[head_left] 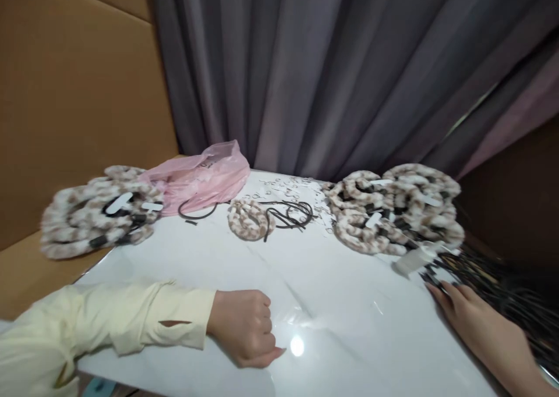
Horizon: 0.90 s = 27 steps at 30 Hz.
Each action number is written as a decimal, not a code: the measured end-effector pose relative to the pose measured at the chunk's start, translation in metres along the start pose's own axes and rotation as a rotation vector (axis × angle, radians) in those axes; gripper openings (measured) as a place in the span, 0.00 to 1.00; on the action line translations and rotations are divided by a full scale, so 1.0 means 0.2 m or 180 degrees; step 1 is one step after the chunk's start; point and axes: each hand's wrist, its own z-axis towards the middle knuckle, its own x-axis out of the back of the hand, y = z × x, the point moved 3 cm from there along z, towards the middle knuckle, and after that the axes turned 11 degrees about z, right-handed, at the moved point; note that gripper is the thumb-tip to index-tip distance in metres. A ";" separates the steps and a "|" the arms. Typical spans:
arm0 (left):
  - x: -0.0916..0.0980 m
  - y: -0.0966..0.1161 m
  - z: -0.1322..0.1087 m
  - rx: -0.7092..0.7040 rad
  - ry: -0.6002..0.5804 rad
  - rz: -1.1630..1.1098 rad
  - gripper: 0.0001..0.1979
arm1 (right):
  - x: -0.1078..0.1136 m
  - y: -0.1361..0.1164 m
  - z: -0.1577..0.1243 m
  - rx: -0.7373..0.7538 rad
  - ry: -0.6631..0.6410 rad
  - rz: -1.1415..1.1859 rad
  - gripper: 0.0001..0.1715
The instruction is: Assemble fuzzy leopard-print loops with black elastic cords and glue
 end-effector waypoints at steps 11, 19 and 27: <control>-0.01 -0.01 0.00 0.0210 -0.0773 -0.0176 0.17 | 0.06 0.00 0.10 -0.0380 -0.0526 -0.1129 0.15; -0.01 -0.03 0.01 0.0227 -0.0880 -0.0250 0.18 | 0.10 -0.02 0.05 0.0003 -0.0433 -0.0732 0.17; -0.02 -0.04 0.00 0.0331 -0.0827 -0.0284 0.17 | 0.10 -0.14 -0.06 0.0175 -0.0277 -0.0471 0.21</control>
